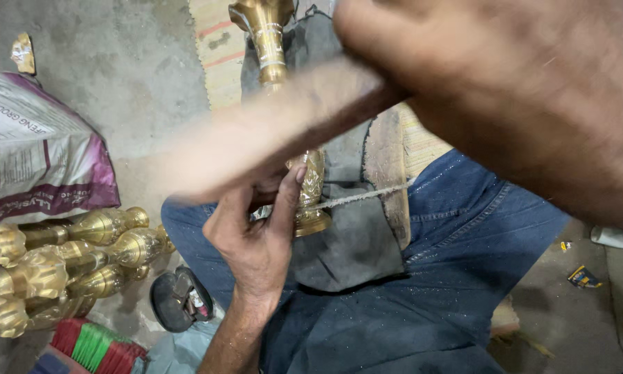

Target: The person sits on the floor and uses a chisel and wooden mallet to engrave decorative patterns into a brass vase. They repeatedly strike the chisel against the vase surface, rotating the object to work on different sections.

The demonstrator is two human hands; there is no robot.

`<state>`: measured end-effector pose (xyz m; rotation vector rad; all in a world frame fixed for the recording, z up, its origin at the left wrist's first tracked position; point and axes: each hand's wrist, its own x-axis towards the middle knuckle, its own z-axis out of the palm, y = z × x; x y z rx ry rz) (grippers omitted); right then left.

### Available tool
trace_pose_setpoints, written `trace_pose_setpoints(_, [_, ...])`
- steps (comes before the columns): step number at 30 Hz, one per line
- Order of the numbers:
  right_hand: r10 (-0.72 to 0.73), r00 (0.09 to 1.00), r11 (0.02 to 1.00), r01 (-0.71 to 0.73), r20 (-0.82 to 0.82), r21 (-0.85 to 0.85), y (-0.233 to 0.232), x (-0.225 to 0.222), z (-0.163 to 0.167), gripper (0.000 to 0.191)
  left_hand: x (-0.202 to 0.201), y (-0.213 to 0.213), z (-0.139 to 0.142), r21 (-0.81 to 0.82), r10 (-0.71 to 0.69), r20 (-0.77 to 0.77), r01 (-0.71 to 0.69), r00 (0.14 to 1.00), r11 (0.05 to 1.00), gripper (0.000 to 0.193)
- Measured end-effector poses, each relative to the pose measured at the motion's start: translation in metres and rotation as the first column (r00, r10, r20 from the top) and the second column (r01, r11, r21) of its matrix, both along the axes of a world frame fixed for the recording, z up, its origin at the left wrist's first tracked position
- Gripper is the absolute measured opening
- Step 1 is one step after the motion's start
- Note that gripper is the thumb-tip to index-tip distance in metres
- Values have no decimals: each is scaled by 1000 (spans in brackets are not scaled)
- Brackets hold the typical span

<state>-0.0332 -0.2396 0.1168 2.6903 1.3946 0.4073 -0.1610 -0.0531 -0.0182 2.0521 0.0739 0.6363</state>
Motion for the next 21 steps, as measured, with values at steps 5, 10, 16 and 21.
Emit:
trace_pose_setpoints(5, [-28,999,998,29,17,-59,-5,-3,-2,27,-1,-1,2,54,-27,12,26,1000,998,35])
trace_pose_setpoints(10, [20,1000,997,-21,24,69,-20,-5,-15,26,-3,-1,0,38,-8,-18,9,1000,999,28])
trace_pose_setpoints(16, [79,996,976,-71,-31,204,-16,-1,-21,17,-4,1,-2,85,11,0,-11,1000,996,23])
trace_pose_setpoints(21, [14,999,991,-8,-45,132,-24,-2,-22,19,-4,1,0,193,-23,34,16,999,981,29])
